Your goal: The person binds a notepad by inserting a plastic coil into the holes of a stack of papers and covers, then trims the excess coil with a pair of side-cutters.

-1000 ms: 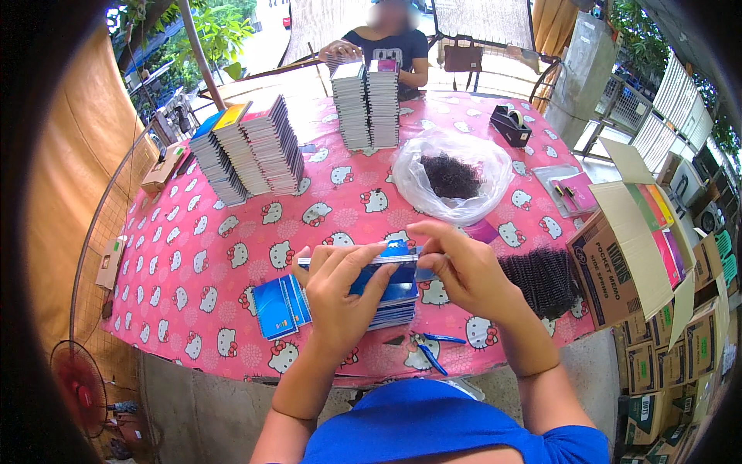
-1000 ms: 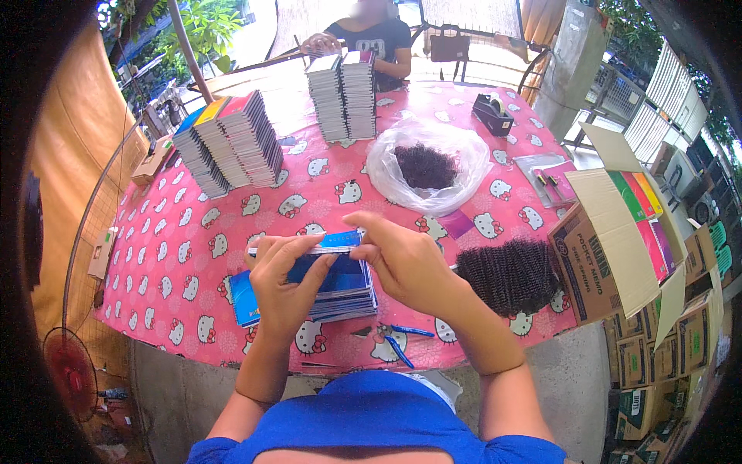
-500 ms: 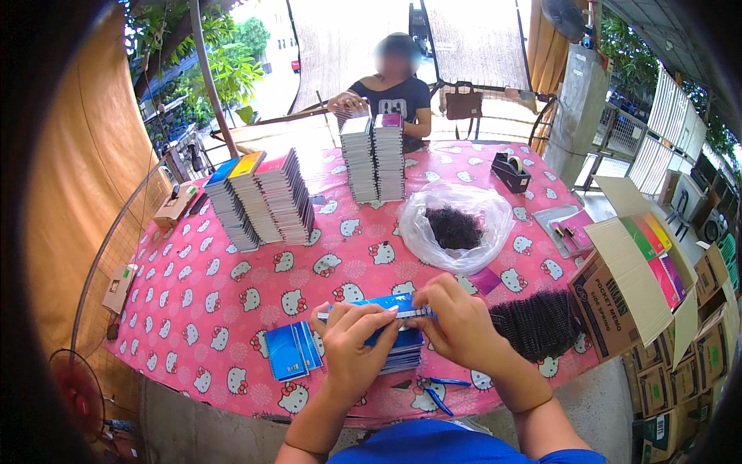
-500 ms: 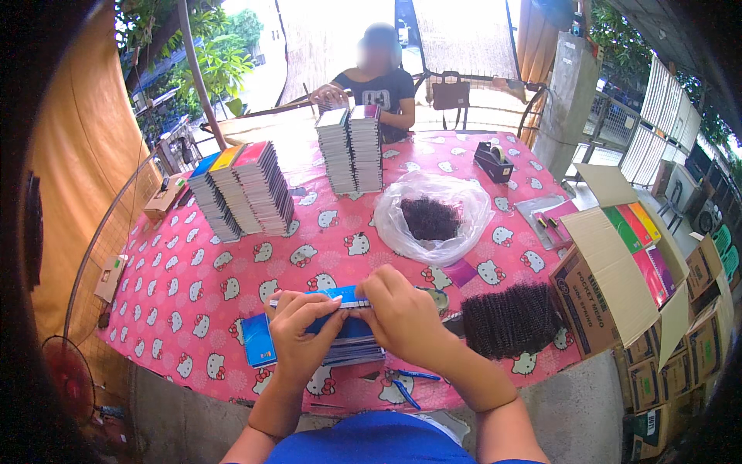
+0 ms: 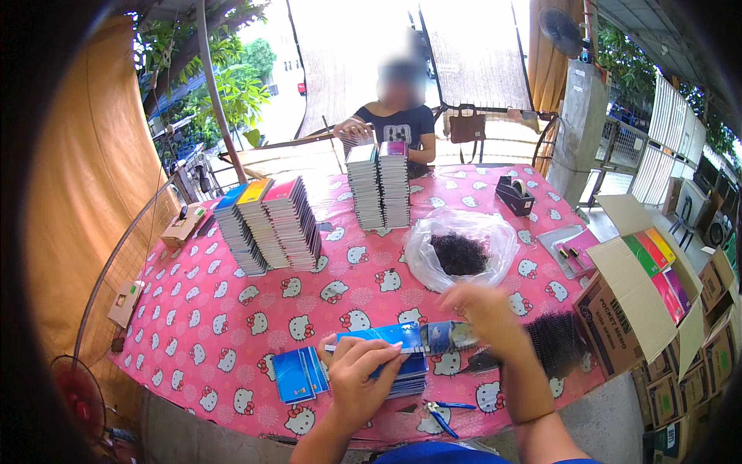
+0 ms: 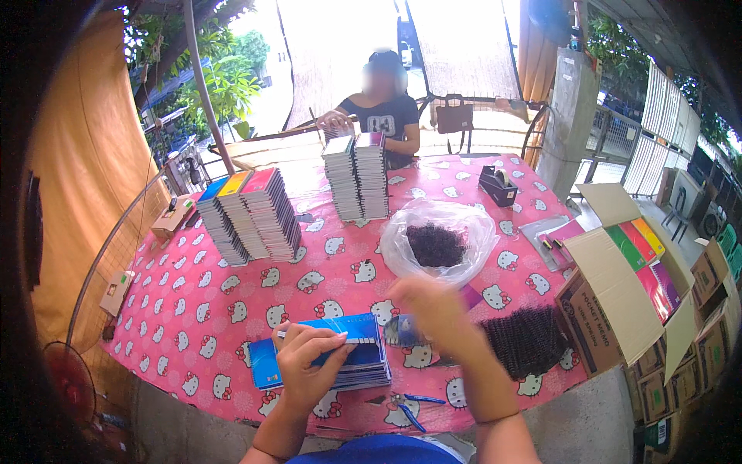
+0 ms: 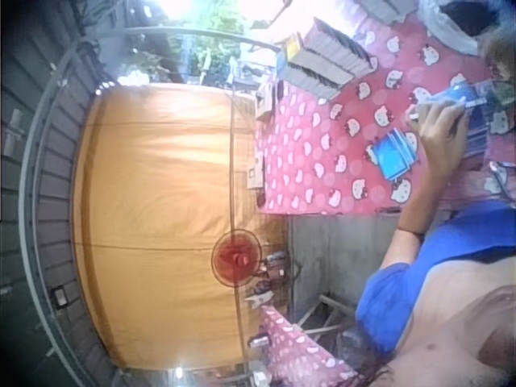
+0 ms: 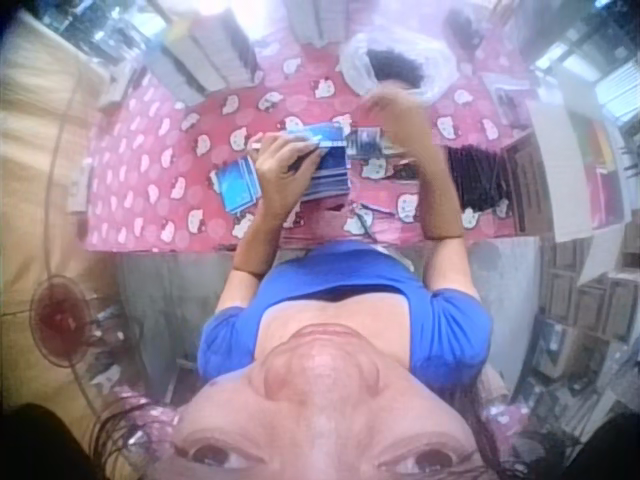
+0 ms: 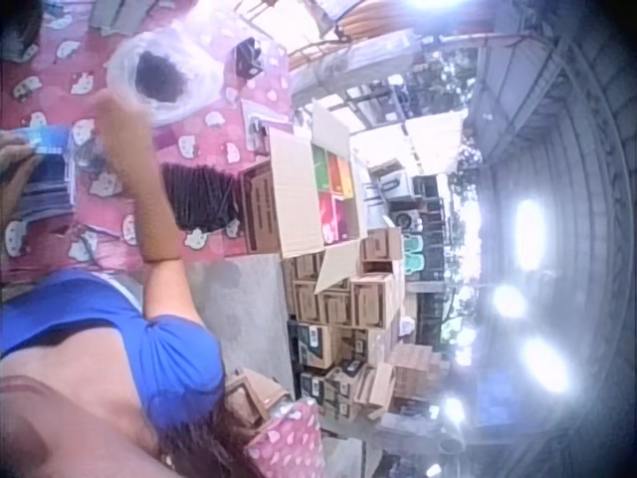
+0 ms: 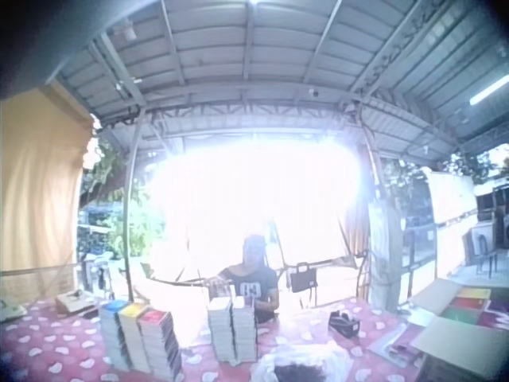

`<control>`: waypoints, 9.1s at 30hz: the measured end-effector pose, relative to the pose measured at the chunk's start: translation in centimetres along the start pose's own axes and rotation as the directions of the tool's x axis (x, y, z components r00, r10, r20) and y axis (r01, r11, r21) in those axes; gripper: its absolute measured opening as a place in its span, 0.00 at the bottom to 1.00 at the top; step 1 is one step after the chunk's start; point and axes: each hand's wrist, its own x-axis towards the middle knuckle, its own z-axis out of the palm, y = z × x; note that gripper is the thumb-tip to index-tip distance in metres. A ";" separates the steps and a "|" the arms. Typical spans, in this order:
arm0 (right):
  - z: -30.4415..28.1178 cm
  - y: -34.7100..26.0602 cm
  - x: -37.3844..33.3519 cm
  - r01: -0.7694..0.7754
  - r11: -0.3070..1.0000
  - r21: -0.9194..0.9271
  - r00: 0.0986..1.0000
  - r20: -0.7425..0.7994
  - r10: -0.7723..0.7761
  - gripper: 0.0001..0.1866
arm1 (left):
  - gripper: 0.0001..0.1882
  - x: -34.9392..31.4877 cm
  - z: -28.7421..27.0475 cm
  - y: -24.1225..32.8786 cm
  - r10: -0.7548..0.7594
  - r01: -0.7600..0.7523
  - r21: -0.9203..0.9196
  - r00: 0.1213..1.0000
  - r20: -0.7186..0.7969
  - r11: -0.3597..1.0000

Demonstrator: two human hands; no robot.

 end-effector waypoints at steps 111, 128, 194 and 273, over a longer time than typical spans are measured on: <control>4.4 -5.6 -9.6 0.126 0.964 -0.232 0.991 0.079 -0.110 0.26 | 0.18 -4.9 0.1 -0.2 0.124 -0.120 -0.052 0.989 0.079 0.991; 8.0 4.2 -18.0 -0.178 0.964 -0.199 0.958 0.188 0.215 0.22 | 0.11 -3.1 -6.7 -4.4 -0.173 0.198 0.013 0.889 -0.424 0.980; 1.0 -3.1 -1.3 -0.183 0.983 0.023 0.966 0.189 0.176 0.08 | 0.12 0.8 1.8 -1.0 -0.046 0.045 0.056 0.999 0.016 0.997; 1.8 0.2 4.5 -0.040 0.887 0.459 0.932 0.338 -0.132 0.20 | 0.26 -2.8 0.8 -3.0 -0.475 0.328 -0.760 0.879 0.028 0.561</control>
